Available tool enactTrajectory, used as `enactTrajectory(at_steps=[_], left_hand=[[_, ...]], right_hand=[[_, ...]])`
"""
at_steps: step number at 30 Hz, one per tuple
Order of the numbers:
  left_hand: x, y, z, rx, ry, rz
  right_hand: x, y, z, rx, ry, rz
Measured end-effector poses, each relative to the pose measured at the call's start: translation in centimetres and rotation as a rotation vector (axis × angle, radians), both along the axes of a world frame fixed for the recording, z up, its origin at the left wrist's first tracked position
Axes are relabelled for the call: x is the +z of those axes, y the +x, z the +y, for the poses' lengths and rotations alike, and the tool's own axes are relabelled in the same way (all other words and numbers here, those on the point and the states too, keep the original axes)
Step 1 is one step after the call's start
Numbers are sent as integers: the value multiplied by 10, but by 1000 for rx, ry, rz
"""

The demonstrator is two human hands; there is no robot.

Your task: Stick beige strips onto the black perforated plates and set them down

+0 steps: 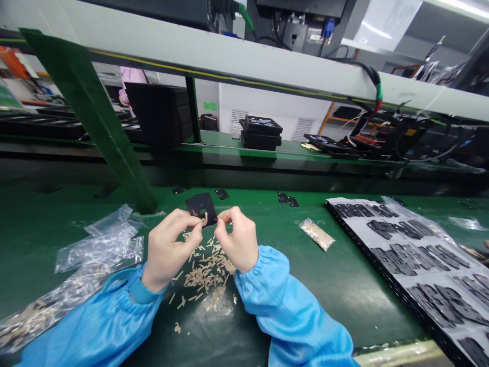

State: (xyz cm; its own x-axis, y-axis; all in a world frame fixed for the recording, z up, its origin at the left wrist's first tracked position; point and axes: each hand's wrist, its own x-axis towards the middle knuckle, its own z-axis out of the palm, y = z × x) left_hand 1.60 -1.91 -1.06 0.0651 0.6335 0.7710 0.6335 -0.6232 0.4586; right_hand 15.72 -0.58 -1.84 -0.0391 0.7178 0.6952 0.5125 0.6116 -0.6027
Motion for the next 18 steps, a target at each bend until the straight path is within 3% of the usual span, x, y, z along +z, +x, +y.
enactTrajectory(at_steps=[9, 18], left_hand=[[0, 0, -1, 7, 9, 40], [4, -4, 0, 7, 11, 57]], right_hand=[[2, 3, -1, 43, 6, -63], [11, 11, 4, 327, -354, 192]])
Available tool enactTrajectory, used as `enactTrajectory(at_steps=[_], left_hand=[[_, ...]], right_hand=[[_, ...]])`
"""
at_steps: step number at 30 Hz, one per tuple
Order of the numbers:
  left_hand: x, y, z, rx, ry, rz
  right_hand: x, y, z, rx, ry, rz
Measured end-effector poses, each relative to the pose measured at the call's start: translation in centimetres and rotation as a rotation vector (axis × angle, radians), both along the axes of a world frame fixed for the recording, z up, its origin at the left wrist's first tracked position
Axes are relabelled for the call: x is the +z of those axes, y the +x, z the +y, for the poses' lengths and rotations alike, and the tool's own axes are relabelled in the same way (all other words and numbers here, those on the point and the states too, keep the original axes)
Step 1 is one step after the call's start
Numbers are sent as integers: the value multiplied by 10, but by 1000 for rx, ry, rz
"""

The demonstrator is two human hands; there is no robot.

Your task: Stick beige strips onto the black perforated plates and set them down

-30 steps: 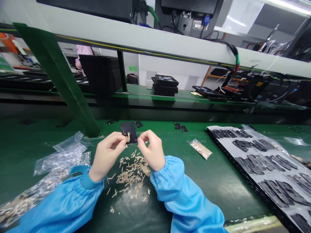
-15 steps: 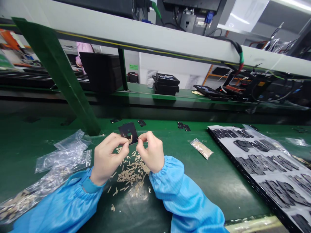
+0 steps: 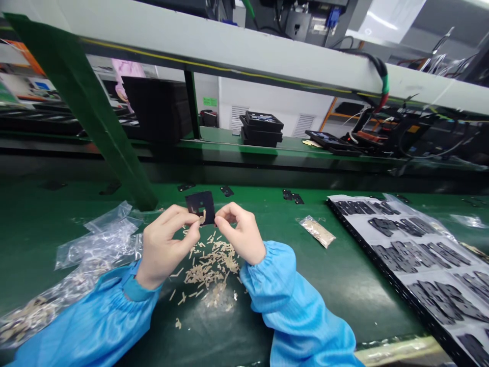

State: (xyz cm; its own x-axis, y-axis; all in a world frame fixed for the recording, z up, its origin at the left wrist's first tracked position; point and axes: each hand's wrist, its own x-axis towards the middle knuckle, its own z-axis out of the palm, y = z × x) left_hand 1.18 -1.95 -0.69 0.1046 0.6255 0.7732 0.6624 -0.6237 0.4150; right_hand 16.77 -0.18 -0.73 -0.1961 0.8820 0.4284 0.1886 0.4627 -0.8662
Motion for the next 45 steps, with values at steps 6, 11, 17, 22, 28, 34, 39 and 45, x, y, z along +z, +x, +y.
enactTrajectory(at_steps=[6, 11, 17, 22, 28, 34, 39, 45], left_hand=[[2, 0, 0, -30, 4, -20], [4, -1, -2, -68, -23, -51], [6, -3, 0, -131, -88, -116], [6, -4, 0, -159, -117, -145], [5, -4, 0, -167, -118, -160], [4, -4, -1, -185, -145, -201], [3, -7, 1, -274, -219, -306], [-5, -11, 9, -470, -246, -457]], right_hand=[[1, 0, -1, 33, -56, 51], [1, -2, -2, 12, -27, 46], [4, 0, -3, 61, -60, 67], [5, -1, -3, 64, -77, 72], [5, -3, -4, 23, -77, 55], [6, -4, -5, 3, -79, 48], [7, -4, -8, 11, -80, 35], [13, -4, -17, 46, -52, 21]])
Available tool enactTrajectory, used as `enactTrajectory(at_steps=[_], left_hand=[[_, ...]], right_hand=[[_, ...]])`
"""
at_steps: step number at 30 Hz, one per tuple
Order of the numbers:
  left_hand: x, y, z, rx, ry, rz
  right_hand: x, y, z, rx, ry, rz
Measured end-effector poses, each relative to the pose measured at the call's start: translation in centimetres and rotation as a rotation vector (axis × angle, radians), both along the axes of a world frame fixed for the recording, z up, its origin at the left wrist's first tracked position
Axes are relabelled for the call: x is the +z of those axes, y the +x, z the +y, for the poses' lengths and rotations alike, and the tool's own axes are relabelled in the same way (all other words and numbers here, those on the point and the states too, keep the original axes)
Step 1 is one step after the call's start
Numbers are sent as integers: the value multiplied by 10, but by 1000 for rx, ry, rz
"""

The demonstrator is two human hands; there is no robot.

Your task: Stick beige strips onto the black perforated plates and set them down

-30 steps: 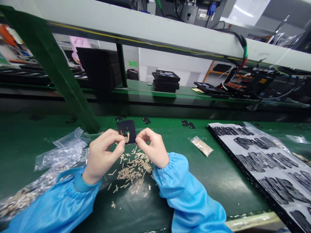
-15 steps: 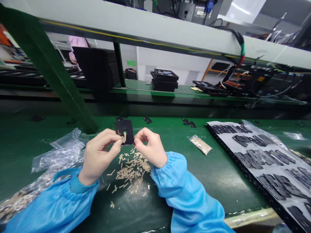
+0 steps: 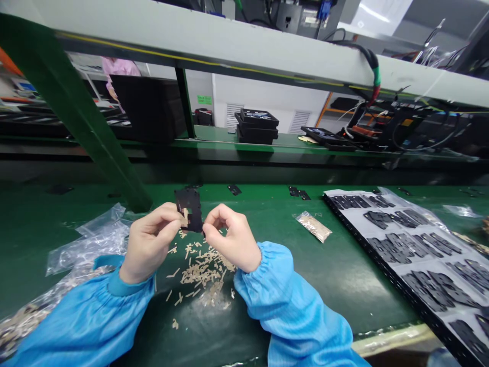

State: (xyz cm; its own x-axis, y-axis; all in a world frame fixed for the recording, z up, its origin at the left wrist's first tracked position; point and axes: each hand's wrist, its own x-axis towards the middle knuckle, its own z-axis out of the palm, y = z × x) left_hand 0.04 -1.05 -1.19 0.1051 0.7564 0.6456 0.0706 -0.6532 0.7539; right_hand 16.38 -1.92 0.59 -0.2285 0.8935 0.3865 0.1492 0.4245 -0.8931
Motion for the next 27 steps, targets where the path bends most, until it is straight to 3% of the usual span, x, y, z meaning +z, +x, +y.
enactTrajectory(at_steps=[6, 15, 22, 27], left_hand=[[-6, -2, 5, -132, -29, -120], [-5, 1, -1, -175, -122, -189], [-4, 2, -1, -228, -162, -230], [5, 10, -8, -310, -325, -339]], right_hand=[[3, -1, -5, 65, -7, 69], [-2, -5, -3, 234, -193, 318], [-4, -1, -4, 234, 37, 171], [-8, -1, -3, 284, 233, 139]])
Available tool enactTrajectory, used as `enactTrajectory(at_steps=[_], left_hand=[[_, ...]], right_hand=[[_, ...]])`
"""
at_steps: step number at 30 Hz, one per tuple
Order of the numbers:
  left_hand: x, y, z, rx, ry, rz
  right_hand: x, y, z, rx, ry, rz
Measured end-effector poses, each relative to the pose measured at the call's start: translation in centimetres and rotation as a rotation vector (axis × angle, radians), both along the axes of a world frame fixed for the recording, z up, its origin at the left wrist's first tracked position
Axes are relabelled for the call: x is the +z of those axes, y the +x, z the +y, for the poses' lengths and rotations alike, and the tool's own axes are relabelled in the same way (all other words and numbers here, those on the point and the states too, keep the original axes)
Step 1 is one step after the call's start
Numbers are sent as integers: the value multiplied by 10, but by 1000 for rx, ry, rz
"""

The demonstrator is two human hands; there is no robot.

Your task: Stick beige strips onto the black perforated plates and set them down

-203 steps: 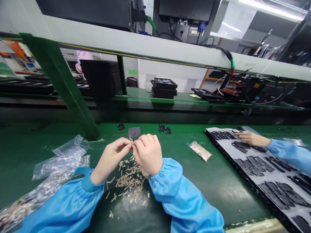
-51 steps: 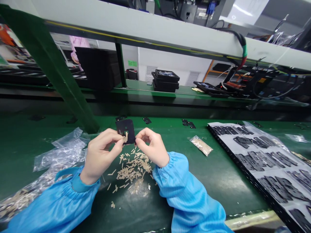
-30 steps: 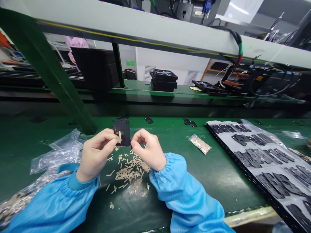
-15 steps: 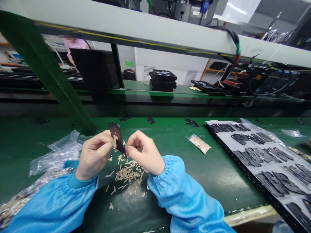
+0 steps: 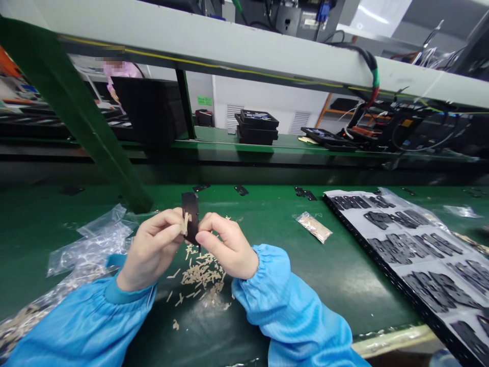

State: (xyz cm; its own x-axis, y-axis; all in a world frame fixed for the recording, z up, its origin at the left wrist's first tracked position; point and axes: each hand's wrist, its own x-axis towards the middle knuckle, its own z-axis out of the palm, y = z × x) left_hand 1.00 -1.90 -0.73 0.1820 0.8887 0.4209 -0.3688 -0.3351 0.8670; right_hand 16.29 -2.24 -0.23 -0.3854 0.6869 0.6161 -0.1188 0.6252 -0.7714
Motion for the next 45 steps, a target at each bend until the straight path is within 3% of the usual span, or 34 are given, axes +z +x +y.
enactTrajectory(at_steps=[3, 10, 18, 24, 31, 39, 42, 45], left_hand=[[4, 5, -5, -68, -133, -83], [8, 9, -9, -99, -375, -147], [6, 15, -11, -131, -527, -248], [5, 17, -12, -158, -558, -291], [7, 12, -8, -120, -437, -216], [4, 7, -4, -65, -180, -130], [1, 7, -5, 8, -73, -63], [-3, 9, -5, 141, 38, 74]], right_hand=[[-2, 0, 0, 1, 41, -3], [-5, 0, 2, -156, 194, -77], [-8, 0, 5, -462, 428, -249], [-12, 2, 10, -675, 729, -316], [-9, 2, 11, -649, 790, -405], [-5, 1, 3, -449, 610, -273], [-3, 0, -1, -413, 562, -289], [-5, -1, 3, -484, 560, -340]])
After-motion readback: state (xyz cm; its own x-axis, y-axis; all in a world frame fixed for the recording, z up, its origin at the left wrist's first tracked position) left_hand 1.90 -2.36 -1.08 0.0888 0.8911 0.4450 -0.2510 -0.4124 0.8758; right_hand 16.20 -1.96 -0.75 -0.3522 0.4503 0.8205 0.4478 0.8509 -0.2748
